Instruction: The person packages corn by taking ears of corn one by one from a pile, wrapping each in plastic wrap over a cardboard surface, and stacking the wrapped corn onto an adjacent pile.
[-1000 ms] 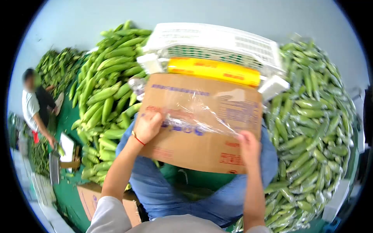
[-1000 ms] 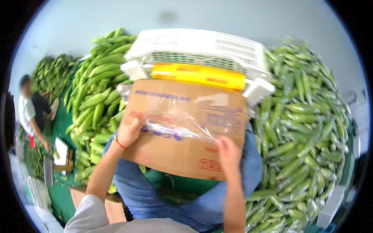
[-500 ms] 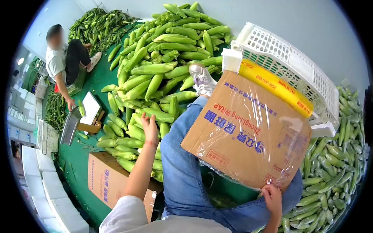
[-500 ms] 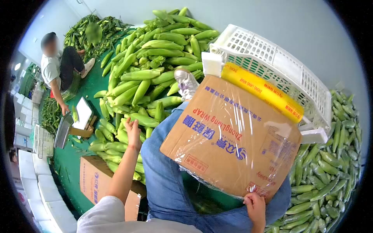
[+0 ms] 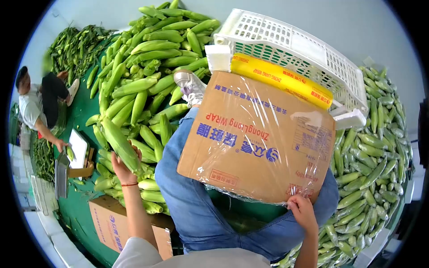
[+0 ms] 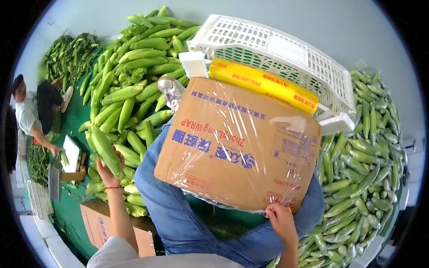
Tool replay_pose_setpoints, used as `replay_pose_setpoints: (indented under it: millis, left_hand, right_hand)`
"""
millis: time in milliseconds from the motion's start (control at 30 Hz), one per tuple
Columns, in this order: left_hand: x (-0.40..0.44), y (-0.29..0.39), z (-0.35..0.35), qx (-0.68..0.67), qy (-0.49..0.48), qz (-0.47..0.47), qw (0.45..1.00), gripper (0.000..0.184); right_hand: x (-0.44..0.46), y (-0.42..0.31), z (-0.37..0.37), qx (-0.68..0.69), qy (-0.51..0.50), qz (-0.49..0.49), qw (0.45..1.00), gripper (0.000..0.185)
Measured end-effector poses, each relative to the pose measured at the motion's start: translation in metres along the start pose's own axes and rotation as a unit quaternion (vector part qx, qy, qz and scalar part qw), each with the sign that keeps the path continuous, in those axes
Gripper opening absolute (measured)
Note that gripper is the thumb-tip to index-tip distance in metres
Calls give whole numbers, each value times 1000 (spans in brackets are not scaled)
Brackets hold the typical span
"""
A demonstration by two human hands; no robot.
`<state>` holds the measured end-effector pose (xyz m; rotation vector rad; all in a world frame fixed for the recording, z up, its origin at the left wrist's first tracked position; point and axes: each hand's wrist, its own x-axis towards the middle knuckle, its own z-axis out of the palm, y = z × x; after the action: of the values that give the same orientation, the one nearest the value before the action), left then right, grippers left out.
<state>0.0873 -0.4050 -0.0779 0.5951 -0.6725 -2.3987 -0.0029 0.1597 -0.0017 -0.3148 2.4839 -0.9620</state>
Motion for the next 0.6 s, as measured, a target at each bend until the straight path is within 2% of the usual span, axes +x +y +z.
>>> replay_pose_setpoints:
  millis: [33, 67, 100, 133, 200, 233, 333, 367, 400, 433, 467, 500, 533, 567, 600]
  left_hand:
    - [-2, 13, 6, 38, -56, -6, 998, 59]
    - [-10, 17, 21, 195, 41, 62, 978, 56]
    - [-16, 14, 38, 327, 17, 44, 944, 50]
    - [-24, -2, 67, 443, -47, 56, 893, 49]
    - [-40, -37, 126, 640, -160, 128, 741, 58]
    - [-45, -56, 158, 655, -309, 240, 647, 72]
    - [-91, -117, 220, 709, -534, 197, 416, 67]
    - [-98, -137, 225, 689, -561, 204, 411, 66]
    - [-100, -155, 225, 665, -588, 210, 410, 65]
    - [-103, -189, 225, 635, -622, 215, 405, 64]
    - [-108, -211, 222, 640, -637, 223, 367, 65]
    - [-111, -206, 243, 714, -623, 76, 310, 66]
    - [-93, -214, 229, 668, -633, 162, 356, 64]
    - [-81, -216, 224, 660, -636, 186, 354, 62]
    - [-72, -217, 226, 674, -637, 146, 344, 63]
  right_hand:
    - [6, -1, 3, 0, -9, -16, 1000, 11]
    - [10, 2, 6, -26, 13, -49, 998, 10]
    - [5, 13, 9, -42, 34, -86, 995, 10]
    - [2, 34, 11, -20, 31, -93, 995, 10]
    - [10, 33, 13, -13, 17, -114, 993, 17]
    - [10, 26, 7, -34, 15, -117, 992, 22]
    - [-19, 60, 18, 20, 77, -10, 997, 13]
    - [-32, 74, 28, -8, 119, -15, 993, 14]
    - [-34, 34, 19, -80, 121, -5, 989, 9]
    - [-30, 11, 11, -90, 126, -22, 988, 11]
    - [-37, 11, 7, -98, 90, 35, 991, 6]
    - [-39, 8, 1, 68, 51, 71, 994, 7]
    - [-34, 13, -3, 242, 11, 85, 967, 8]
    - [-25, 23, 0, 360, 43, 34, 931, 11]
    - [-13, 25, 3, 473, 68, -21, 878, 14]
